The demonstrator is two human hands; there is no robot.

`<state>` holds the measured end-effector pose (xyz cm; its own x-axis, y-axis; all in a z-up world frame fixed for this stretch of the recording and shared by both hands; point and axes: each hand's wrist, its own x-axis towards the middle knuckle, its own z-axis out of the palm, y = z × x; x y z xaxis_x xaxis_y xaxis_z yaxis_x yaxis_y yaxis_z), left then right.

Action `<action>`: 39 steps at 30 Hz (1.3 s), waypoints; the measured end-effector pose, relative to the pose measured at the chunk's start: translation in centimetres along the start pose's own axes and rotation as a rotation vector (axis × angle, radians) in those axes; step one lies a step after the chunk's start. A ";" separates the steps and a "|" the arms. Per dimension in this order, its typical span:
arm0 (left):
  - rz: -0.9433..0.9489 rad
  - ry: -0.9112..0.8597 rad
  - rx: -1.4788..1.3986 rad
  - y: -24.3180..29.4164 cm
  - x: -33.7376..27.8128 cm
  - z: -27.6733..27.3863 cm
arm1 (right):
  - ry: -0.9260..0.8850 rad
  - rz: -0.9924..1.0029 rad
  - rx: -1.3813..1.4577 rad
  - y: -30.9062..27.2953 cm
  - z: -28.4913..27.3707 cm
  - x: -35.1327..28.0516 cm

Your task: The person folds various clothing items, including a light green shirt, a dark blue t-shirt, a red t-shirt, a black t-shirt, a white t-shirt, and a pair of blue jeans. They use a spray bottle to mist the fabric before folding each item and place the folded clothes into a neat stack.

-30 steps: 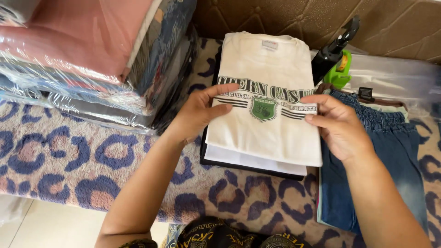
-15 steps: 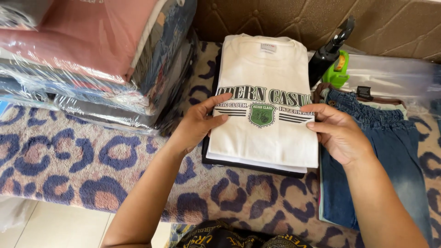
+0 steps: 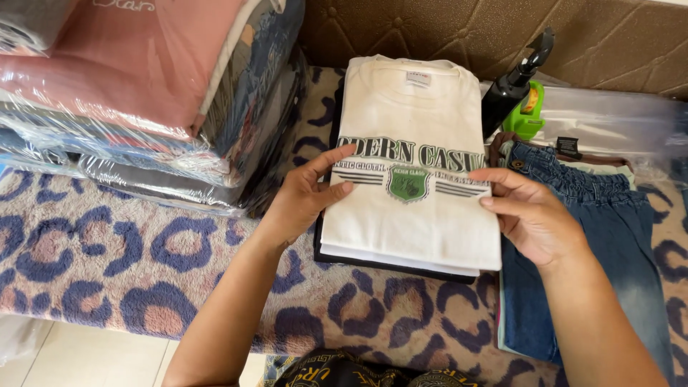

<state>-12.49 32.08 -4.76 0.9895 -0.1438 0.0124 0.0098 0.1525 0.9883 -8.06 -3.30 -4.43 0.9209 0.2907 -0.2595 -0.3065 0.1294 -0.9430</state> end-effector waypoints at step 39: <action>0.009 0.181 -0.235 -4.9 12.5 -1.2 | 0.622 -0.697 -0.711 -3.5 -1.7 16.5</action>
<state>0.02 30.71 -9.65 0.9991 0.0319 -0.0268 0.0128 0.3783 0.9256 8.61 -0.56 -5.73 0.8560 -0.1726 0.4873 0.3322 -0.5385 -0.7744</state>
